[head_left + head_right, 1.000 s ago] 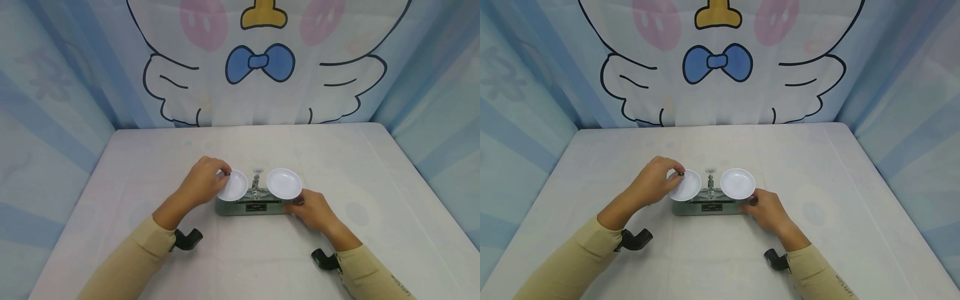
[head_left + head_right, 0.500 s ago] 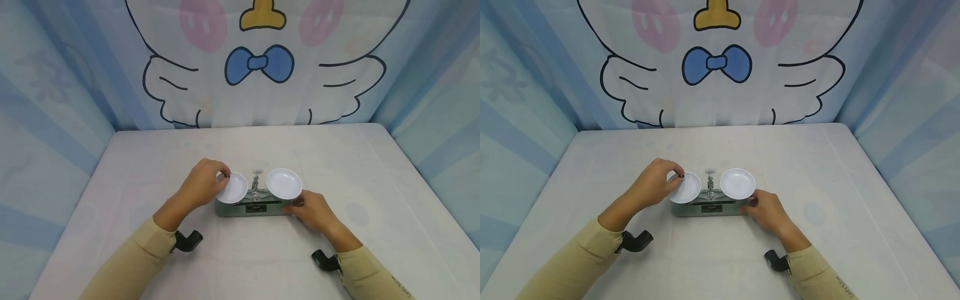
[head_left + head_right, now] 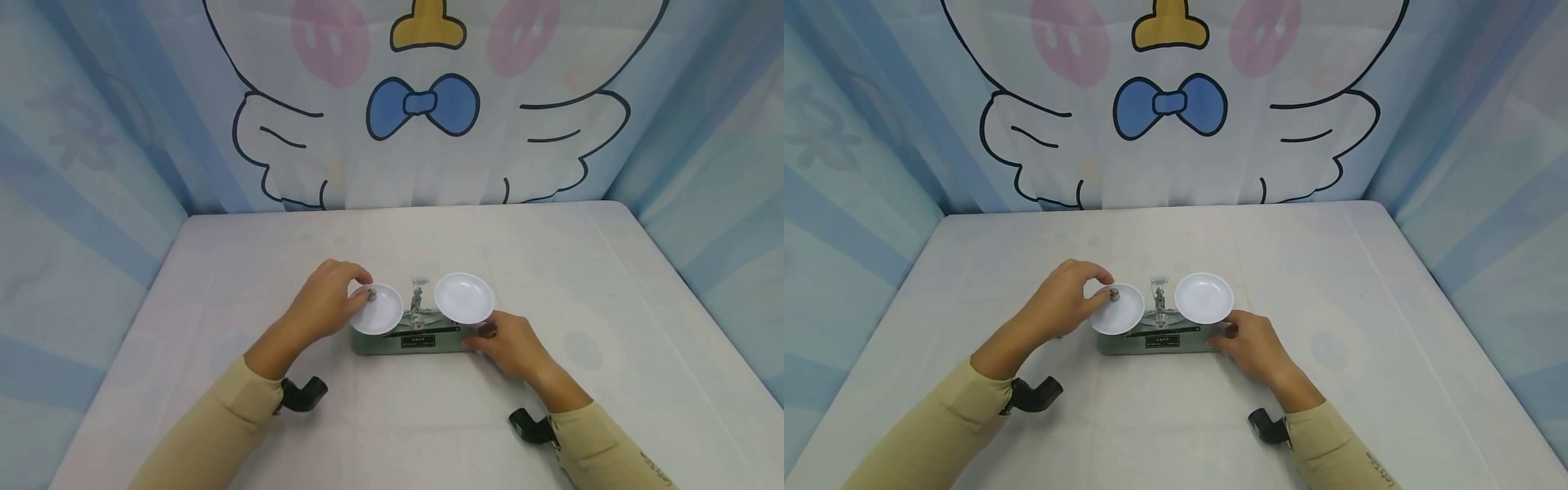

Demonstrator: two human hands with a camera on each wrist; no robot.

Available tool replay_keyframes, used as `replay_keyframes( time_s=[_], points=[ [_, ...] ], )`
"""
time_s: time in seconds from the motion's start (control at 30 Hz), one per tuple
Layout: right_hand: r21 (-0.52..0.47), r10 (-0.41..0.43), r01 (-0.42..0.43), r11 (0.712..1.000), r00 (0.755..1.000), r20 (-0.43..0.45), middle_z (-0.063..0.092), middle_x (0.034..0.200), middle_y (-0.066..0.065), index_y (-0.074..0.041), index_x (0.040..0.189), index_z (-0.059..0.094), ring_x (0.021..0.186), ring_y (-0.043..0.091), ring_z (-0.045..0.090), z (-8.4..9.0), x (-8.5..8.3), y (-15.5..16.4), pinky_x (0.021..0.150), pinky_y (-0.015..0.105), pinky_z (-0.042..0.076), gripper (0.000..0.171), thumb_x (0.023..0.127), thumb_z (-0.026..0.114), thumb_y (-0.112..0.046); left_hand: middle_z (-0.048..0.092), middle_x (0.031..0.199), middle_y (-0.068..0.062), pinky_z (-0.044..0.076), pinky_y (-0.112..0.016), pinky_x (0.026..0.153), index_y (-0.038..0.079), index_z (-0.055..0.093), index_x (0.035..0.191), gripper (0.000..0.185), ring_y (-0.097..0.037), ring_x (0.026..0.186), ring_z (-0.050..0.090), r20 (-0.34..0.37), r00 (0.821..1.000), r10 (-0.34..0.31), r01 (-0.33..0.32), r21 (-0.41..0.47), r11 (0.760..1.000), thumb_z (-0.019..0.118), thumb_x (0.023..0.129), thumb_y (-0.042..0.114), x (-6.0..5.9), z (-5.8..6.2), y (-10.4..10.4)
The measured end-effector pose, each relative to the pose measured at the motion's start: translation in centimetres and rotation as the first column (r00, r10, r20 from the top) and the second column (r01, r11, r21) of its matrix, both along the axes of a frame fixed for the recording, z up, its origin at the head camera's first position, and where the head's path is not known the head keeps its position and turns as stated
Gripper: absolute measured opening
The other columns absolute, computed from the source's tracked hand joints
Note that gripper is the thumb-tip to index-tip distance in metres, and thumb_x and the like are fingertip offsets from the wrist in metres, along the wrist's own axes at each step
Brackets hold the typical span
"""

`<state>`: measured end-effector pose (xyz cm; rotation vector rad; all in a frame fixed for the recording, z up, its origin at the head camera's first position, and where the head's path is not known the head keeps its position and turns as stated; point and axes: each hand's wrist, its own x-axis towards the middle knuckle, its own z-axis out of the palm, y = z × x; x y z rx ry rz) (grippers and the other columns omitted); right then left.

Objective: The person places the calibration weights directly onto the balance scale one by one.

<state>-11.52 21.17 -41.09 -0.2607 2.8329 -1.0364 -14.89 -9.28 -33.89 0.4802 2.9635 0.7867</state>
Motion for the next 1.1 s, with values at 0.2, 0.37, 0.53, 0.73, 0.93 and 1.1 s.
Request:
replay_keyframes(
  time_s=[0.2,0.37,0.53,0.73,0.93,1.1],
  points=[
    [0.009,0.002,-0.002,1.000,1.000,-0.003,0.072,0.104,0.018,0.005,0.118,0.066,0.097,0.035,0.069,0.1,0.0,0.0,0.080,0.050,0.055,0.045,0.082,0.081,-0.018,0.067,0.123,-0.010,0.046,-0.045,0.102,0.008,0.071,0.116,0.024,-0.031,0.121,0.053,0.008,1.000,0.008,-0.008,-0.024,1.000,0.072,0.093,0.013,0.2,0.2,-1.6],
    [0.013,-0.001,0.001,1.000,1.000,-0.002,0.072,0.103,0.018,0.005,0.118,0.066,0.097,0.035,0.069,0.1,0.0,-0.1,0.081,0.051,0.055,0.045,0.082,0.081,-0.018,0.067,0.122,-0.012,0.046,-0.047,0.101,0.006,0.070,0.117,0.024,-0.032,0.119,0.053,0.022,0.999,0.025,-0.024,-0.030,0.999,0.071,0.093,0.011,0.5,0.1,-3.4],
    [0.008,-0.001,0.001,1.000,1.000,0.002,0.072,0.104,0.018,0.005,0.118,0.066,0.097,0.035,0.069,0.0,0.0,0.0,0.081,0.051,0.055,0.045,0.083,0.081,-0.018,0.066,0.121,-0.014,0.044,-0.050,0.103,0.004,0.070,0.117,0.024,-0.034,0.120,0.053,0.055,0.997,0.056,-0.055,-0.031,0.998,0.070,0.093,0.009,0.9,-0.7,-5.0],
    [0.008,0.001,-0.001,1.000,1.000,0.005,0.072,0.104,0.017,0.005,0.118,0.066,0.097,0.035,0.069,0.0,0.0,0.0,0.081,0.050,0.055,0.045,0.083,0.081,-0.019,0.065,0.121,-0.016,0.044,-0.052,0.103,0.003,0.069,0.117,0.024,-0.036,0.121,0.051,0.089,0.990,0.111,-0.107,-0.044,0.993,0.069,0.094,0.008,1.5,-2.2,-6.8],
    [0.012,-0.006,0.006,1.000,1.000,0.011,0.072,0.104,0.017,0.005,0.117,0.066,0.098,0.034,0.069,0.0,0.0,0.0,0.081,0.050,0.055,0.044,0.083,0.081,-0.019,0.067,0.117,-0.015,0.044,-0.053,0.101,0.002,0.070,0.115,0.023,-0.037,0.118,0.052,0.118,0.986,0.121,-0.116,-0.051,0.992,0.070,0.092,0.006,1.8,-3.8,-8.2],
    [0.010,-0.004,0.004,1.000,1.000,0.008,0.073,0.102,0.016,0.005,0.115,0.067,0.097,0.034,0.069,0.1,0.0,-0.1,0.081,0.050,0.055,0.042,0.083,0.081,-0.019,0.068,0.115,-0.015,0.044,-0.053,0.101,0.001,0.071,0.112,0.021,-0.038,0.119,0.053,0.129,0.984,0.121,-0.117,-0.036,0.992,0.071,0.091,0.004,1.8,-5.1,-8.8]
  ],
)
